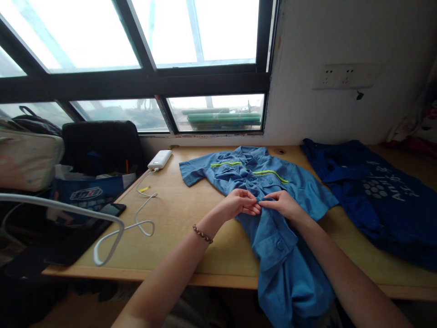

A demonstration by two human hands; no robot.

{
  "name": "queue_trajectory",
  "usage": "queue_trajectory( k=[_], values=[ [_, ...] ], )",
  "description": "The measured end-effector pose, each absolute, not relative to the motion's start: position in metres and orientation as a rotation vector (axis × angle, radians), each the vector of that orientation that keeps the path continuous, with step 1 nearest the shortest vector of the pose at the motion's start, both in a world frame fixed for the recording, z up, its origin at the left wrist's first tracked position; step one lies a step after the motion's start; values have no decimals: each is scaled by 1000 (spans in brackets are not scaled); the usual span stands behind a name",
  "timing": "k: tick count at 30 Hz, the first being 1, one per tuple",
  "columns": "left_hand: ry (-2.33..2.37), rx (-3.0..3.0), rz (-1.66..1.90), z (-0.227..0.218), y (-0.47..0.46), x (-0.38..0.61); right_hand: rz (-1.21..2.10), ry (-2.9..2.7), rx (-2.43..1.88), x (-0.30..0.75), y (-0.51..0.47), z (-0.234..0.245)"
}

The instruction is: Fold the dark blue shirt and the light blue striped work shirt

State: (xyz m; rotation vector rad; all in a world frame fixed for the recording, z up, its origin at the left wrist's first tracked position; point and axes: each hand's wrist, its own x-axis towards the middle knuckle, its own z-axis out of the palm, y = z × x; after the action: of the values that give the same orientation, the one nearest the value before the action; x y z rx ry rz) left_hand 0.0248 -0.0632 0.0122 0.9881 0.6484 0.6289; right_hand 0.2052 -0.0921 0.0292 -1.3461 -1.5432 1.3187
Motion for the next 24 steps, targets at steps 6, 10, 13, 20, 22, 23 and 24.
queue_trajectory(
  k=[6, 10, 13, 20, 22, 23, 24],
  values=[
    [516, 856, 507, 11, -64, 23, 1574, -1474, -1256, 209, -87, 24],
    [500, 847, 494, 8, -67, 25, 1229, -1613, -1377, 204, -86, 17],
    [515, 850, 542, 6, -69, 28, 1095, -1544, -1456, 201, -87, 15],
    [622, 858, 670, 5, -74, 39, 1344, -1418, -1358, 210, -84, 24],
    [655, 863, 690, 6, -75, 40, 1313, -1496, -1348, 213, -83, 25],
    [670, 865, 696, 6, -76, 41, 1283, -1544, -1339, 213, -83, 26],
    [679, 868, 700, 6, -76, 41, 1256, -1581, -1337, 213, -83, 26]
  ],
)
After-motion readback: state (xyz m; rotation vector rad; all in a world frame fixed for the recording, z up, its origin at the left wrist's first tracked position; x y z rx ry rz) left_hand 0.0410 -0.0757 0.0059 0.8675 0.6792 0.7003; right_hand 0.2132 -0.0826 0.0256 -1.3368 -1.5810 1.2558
